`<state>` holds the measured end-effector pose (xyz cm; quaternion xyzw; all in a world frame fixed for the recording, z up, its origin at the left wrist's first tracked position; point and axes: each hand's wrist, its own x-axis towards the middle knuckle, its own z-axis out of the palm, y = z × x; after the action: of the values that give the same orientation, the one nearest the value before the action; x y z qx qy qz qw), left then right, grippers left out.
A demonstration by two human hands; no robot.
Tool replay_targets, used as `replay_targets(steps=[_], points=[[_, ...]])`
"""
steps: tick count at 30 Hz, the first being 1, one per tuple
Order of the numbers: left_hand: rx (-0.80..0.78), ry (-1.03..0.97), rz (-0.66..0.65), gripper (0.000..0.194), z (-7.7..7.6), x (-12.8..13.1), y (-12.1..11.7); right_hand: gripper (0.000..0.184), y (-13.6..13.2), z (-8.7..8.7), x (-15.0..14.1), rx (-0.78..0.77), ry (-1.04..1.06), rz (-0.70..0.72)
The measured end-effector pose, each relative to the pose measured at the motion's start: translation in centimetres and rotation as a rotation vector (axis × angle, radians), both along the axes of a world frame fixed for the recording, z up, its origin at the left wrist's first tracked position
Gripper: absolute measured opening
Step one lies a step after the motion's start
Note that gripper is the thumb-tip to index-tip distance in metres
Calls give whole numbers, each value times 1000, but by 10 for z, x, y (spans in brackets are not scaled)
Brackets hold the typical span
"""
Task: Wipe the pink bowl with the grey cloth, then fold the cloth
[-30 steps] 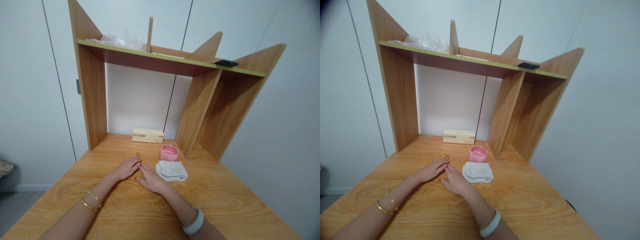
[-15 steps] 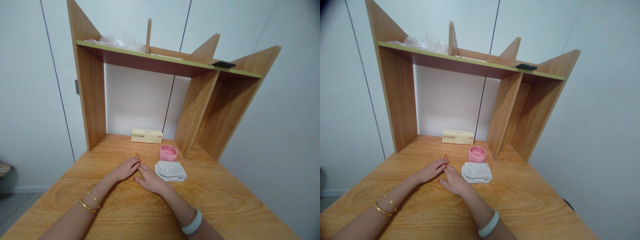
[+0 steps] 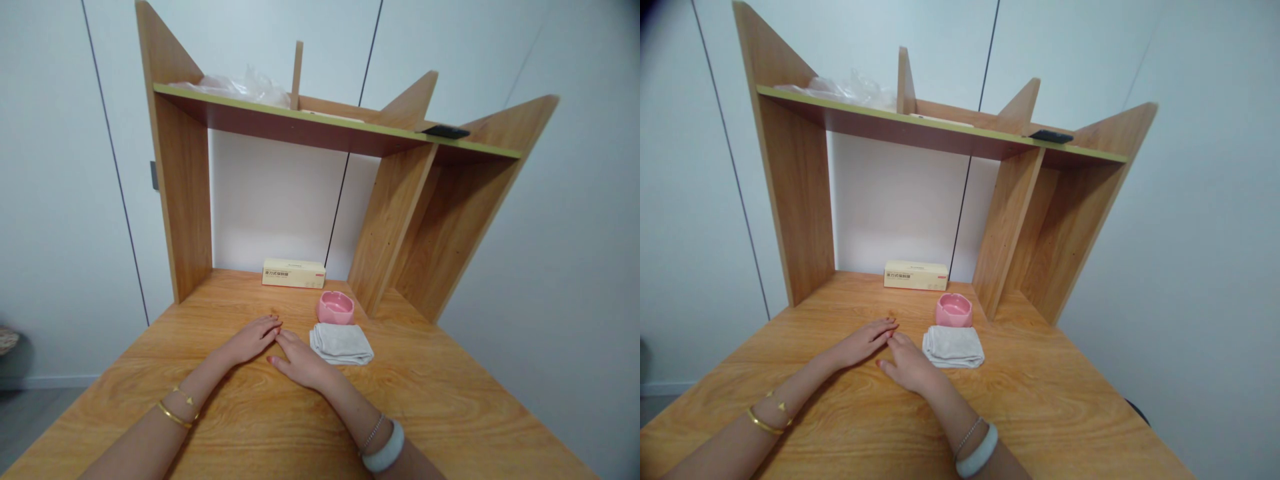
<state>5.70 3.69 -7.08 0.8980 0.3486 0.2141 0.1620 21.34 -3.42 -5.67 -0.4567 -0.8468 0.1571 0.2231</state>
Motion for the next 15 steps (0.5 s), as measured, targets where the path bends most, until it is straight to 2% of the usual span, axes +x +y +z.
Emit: replay_targets(steps=[11,13,15], points=[[11,-28,-7,43,-1,0,1,48,-1,3,-1,-3,5,-6],[-1,-31,-8,43,0,0,1,38,2,9,-1,-5,1,22],[-12,-20,-23,43,0,-1,1,30,8,22,3,-10,22,-7]])
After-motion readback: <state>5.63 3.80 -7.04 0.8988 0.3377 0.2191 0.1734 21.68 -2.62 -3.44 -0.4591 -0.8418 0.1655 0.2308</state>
